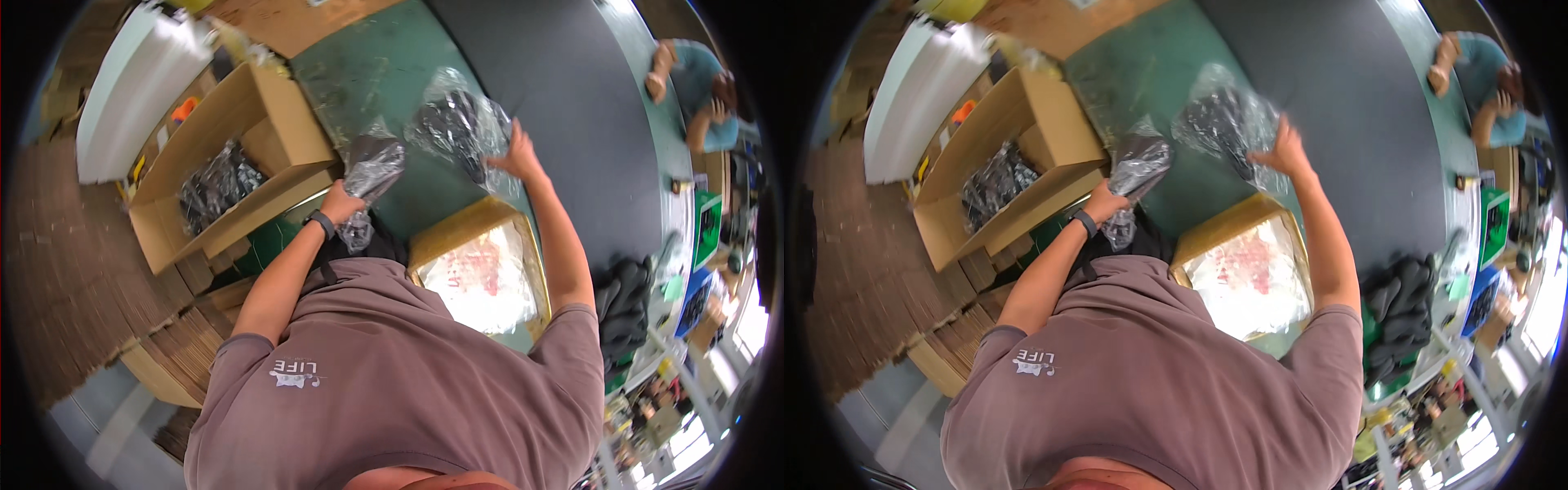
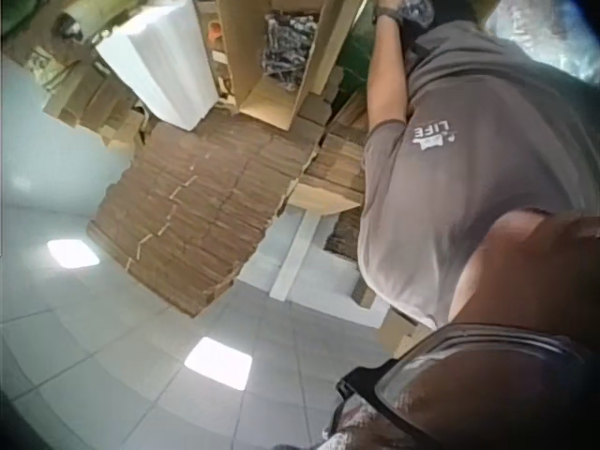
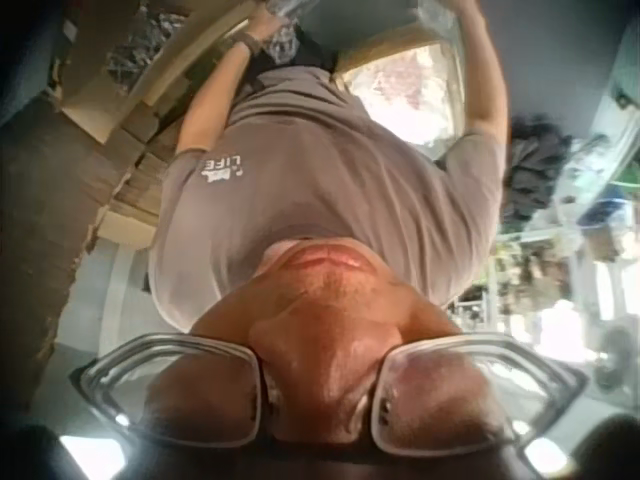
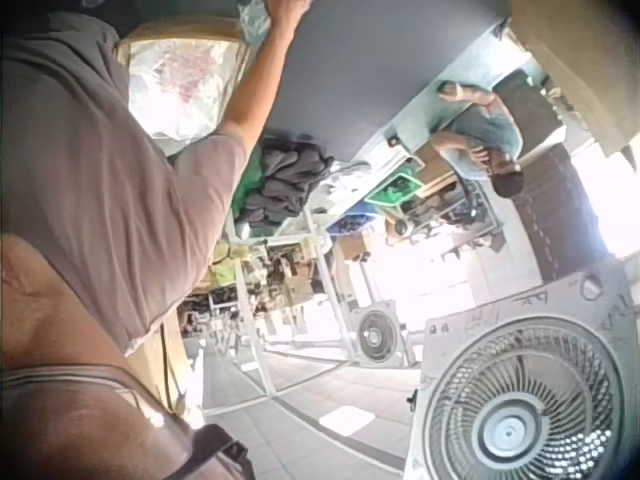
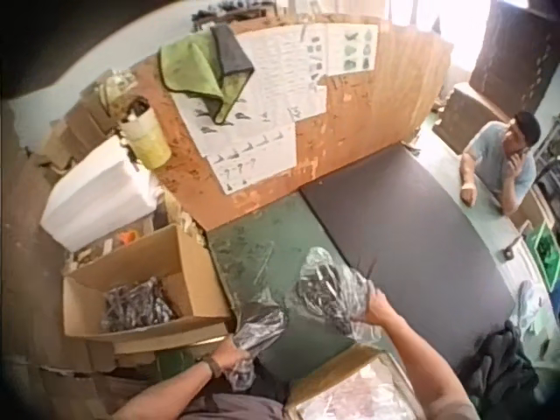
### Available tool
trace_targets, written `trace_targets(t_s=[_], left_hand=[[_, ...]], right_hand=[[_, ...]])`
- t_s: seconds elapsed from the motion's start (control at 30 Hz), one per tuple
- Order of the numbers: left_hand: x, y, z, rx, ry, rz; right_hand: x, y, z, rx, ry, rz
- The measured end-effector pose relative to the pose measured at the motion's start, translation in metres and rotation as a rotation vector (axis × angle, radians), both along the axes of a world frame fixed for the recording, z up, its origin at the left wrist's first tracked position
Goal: Packaging bicycle seats into plastic bags and placing them into shipping boxes at a factory assembly station.
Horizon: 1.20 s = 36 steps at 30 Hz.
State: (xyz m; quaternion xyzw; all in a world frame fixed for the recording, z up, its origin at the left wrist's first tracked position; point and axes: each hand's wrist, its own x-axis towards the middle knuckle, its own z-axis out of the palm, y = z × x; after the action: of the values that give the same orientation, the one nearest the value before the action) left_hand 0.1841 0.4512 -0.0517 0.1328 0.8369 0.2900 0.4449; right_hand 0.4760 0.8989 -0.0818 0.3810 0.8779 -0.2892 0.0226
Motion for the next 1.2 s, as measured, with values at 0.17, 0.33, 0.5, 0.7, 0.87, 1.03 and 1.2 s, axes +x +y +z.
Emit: trace_targets(t_s=[0.17,0.33,0.5,0.7,0.87,1.03,1.2], left_hand=[[0.017,-0.013,0.111,0.253,-0.237,0.062],[-0.030,-0.049,0.248,0.530,-0.324,0.046],[-0.142,-0.135,0.282,0.679,-0.128,-0.015],[-0.306,-0.200,0.142,0.408,-0.220,-0.033],[-0.354,-0.212,-0.096,-0.077,-0.258,0.379],[-0.327,-0.198,-0.197,-0.091,-0.075,0.667],[-0.343,-0.194,-0.197,-0.041,-0.214,0.729]], right_hand=[[-0.049,-0.039,-0.087,0.016,-0.409,0.221],[-0.079,-0.075,-0.104,-0.002,-0.224,-0.343],[-0.164,-0.130,-0.009,-1.255,0.233,-0.707],[-0.218,-0.266,0.215,-0.405,0.676,-0.364],[-0.319,-0.305,0.306,-0.391,0.068,0.148],[-0.529,-0.361,0.273,0.412,-0.329,0.791],[-0.639,-0.413,0.083,0.721,-0.530,1.392]])
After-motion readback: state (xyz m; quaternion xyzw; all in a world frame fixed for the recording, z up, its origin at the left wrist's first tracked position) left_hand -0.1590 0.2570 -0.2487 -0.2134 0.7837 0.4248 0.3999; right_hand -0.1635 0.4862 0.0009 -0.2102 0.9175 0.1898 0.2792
